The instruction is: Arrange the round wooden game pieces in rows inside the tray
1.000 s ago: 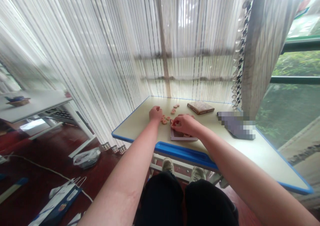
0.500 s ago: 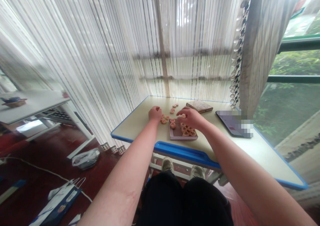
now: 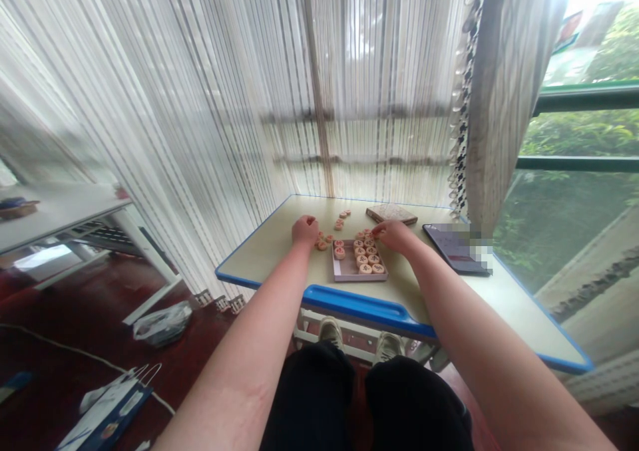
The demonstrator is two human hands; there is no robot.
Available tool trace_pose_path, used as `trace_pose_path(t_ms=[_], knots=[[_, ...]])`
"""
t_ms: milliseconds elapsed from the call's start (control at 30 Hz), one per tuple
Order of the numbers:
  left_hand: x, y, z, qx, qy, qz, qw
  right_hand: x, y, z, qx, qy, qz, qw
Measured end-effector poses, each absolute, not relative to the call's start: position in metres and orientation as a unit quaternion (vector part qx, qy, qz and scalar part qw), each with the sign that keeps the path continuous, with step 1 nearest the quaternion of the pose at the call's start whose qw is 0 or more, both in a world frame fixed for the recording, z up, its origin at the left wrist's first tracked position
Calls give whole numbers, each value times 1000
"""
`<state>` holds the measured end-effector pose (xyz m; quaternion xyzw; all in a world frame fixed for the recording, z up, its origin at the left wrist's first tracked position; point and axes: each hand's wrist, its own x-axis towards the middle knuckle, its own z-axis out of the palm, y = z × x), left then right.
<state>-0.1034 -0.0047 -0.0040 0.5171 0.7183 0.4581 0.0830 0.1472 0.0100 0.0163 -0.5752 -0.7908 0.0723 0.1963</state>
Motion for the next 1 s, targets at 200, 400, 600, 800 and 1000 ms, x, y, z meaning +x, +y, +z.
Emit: trace_pose_path(t_ms=[200,400,600,800,1000], knots=[[-105,-1,-6,530,713,452,80,156,13,17,-603,-765,82,212],[-105,-1,-7,538,711,445,85,154,12,16,-590,-786,59,173],[-105,-1,-7,538,713,442,86,153,9,19,-595,-784,57,166],[-103,-3,-5,538,715,437,91,156,12,17,-578,-790,73,192],[-102,-4,-3,535,720,433,94,161,15,17,-602,-778,59,171]])
